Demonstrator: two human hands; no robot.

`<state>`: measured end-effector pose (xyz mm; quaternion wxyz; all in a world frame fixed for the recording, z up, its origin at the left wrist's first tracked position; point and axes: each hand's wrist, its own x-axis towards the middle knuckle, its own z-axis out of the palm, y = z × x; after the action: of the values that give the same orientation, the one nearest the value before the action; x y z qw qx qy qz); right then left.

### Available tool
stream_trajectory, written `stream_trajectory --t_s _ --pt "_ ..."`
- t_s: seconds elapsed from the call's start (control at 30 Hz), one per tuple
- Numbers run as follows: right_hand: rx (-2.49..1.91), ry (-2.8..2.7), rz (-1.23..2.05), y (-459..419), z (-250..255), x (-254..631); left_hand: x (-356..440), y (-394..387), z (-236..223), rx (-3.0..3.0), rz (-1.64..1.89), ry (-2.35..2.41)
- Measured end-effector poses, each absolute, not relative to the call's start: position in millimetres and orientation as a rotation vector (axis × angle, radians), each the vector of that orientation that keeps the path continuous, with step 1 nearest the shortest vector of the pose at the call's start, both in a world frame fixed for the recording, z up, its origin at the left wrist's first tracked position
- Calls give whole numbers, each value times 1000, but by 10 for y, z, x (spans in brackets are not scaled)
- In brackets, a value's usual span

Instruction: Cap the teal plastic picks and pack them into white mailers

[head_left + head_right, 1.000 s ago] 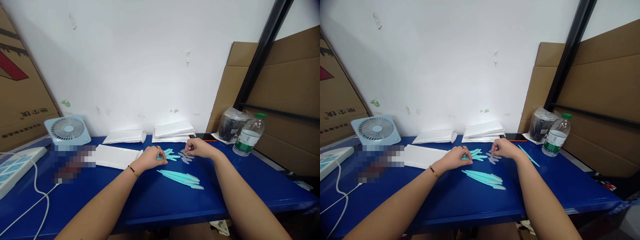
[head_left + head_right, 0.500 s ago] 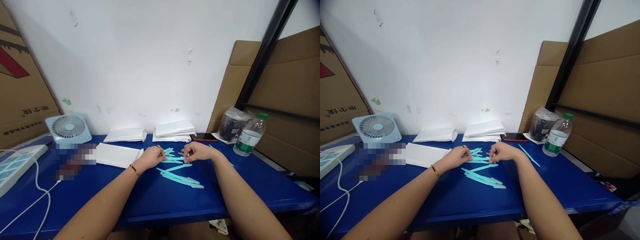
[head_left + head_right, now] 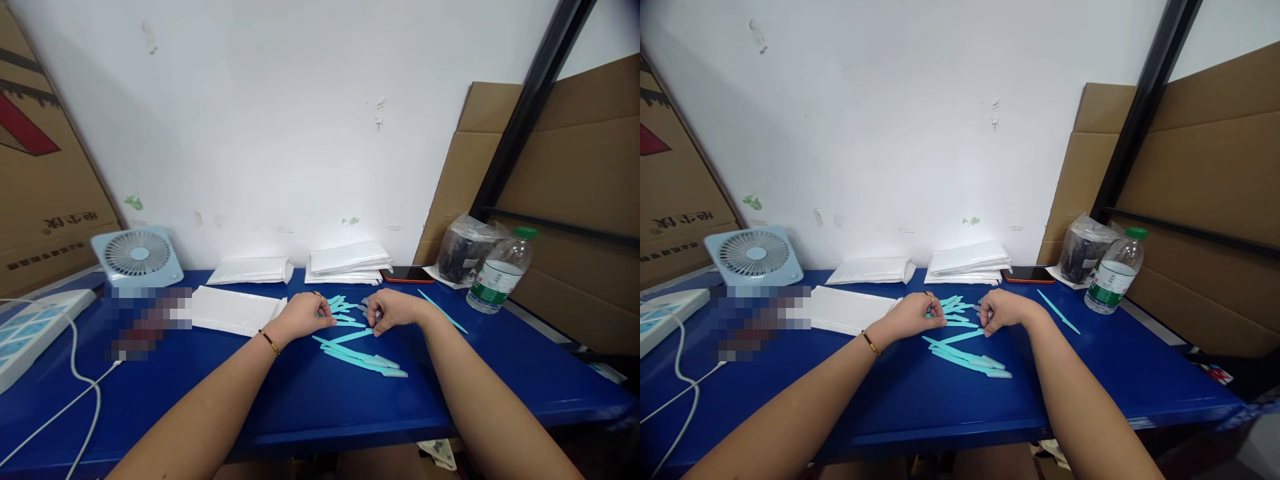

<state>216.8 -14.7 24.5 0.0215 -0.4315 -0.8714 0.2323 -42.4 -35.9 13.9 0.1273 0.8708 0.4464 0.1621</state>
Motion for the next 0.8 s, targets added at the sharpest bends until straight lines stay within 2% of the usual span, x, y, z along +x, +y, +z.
stream_trajectory --t_s 0.2,0.43,0.57,0.67,0.8 --pt "-1228 -2741 644 -164 217 2057 -287 -417 92 2636 312 1182" --pt "-1412 -2399 478 -133 281 2197 -445 -312 196 2641 523 1491" --pt "-1450 -2332 396 -103 308 2265 -487 -358 217 2552 421 1254" --pt "-1433 -2353 430 -108 316 2264 -462 -410 200 2491 176 998" --pt "-1371 -2432 669 -168 347 2228 -438 -415 176 2406 70 1017"
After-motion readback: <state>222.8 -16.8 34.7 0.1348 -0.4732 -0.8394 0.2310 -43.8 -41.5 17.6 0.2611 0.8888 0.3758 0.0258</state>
